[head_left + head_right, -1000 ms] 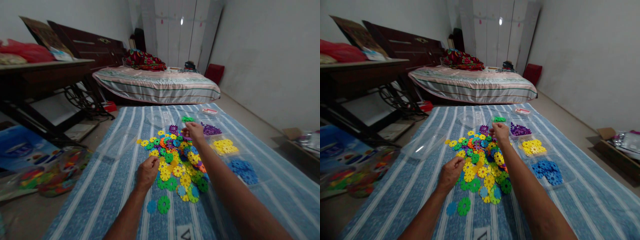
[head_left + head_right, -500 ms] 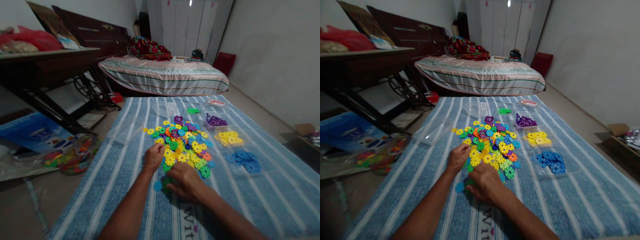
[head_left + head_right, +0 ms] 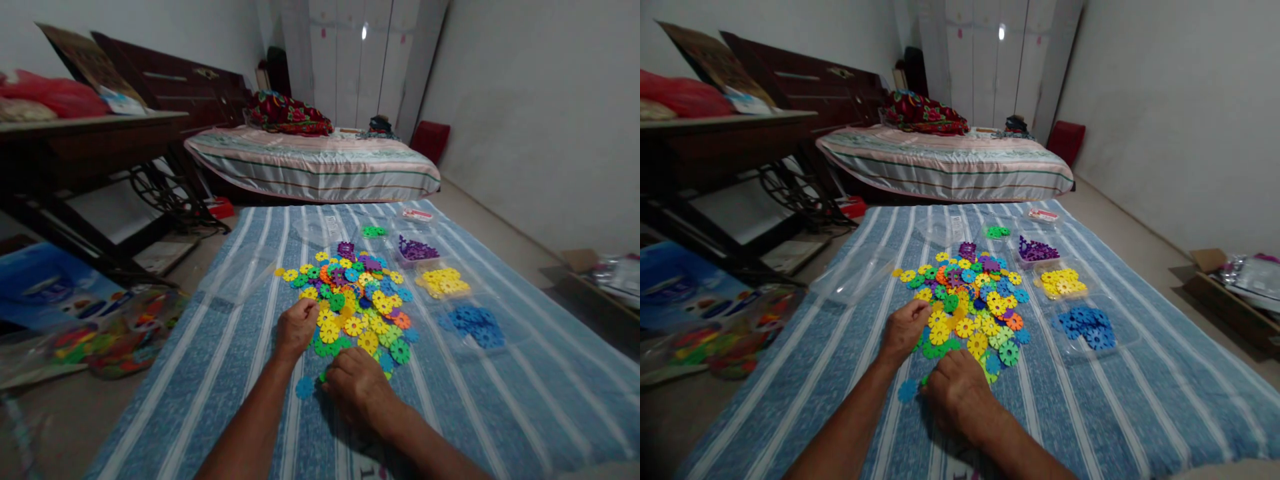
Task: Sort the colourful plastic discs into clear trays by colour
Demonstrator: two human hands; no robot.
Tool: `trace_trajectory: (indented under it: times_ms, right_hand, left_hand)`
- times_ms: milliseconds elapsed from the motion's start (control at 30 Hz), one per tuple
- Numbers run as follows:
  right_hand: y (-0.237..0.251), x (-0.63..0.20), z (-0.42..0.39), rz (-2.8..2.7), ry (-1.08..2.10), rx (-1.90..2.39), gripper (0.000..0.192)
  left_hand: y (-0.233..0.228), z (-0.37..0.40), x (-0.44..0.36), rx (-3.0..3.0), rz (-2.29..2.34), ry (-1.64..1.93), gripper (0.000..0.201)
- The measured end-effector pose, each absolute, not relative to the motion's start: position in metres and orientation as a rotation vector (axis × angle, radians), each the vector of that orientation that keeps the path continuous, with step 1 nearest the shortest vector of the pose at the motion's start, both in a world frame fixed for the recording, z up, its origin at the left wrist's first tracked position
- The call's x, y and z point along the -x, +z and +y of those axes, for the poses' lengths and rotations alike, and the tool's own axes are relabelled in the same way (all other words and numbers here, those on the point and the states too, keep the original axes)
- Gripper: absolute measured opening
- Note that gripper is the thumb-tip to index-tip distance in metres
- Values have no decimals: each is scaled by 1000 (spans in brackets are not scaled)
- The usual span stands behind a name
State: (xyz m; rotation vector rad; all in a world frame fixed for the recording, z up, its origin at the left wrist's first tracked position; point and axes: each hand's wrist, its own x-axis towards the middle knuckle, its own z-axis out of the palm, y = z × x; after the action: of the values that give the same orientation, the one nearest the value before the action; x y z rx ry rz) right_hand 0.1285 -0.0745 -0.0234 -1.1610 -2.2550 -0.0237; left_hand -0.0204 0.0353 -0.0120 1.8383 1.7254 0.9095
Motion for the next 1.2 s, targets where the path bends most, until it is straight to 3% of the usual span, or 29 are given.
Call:
trace_trajectory:
  times_ms: [100, 200, 400, 500, 600, 900, 1200]
  right_hand:
    - [-14, -136, -73, -2093, 115, 1213, 29]
    - [-1, -148, -60, -1859, 527, 1319, 35]
    - [25, -181, 20, -1134, 1018, 1435, 38]
    - [50, -199, 75, -711, 1076, 1224, 23]
    - [67, -207, 110, -648, 1055, 1183, 15]
    - [11, -173, 59, -1172, 1058, 1222, 23]
    - [9, -160, -1, -1986, 589, 1238, 17]
  left_hand:
    - [-12, 36, 21, -1844, 1732, 895, 18]
    - [-11, 35, 21, -1850, 1725, 894, 19]
    - [-9, 34, 20, -1837, 1738, 890, 18]
    - [-7, 33, 20, -1820, 1743, 891, 16]
    - [-5, 32, 20, -1814, 1739, 890, 16]
    - [-8, 32, 19, -1811, 1737, 882, 15]
    - [-7, 30, 16, -1778, 1717, 893, 15]
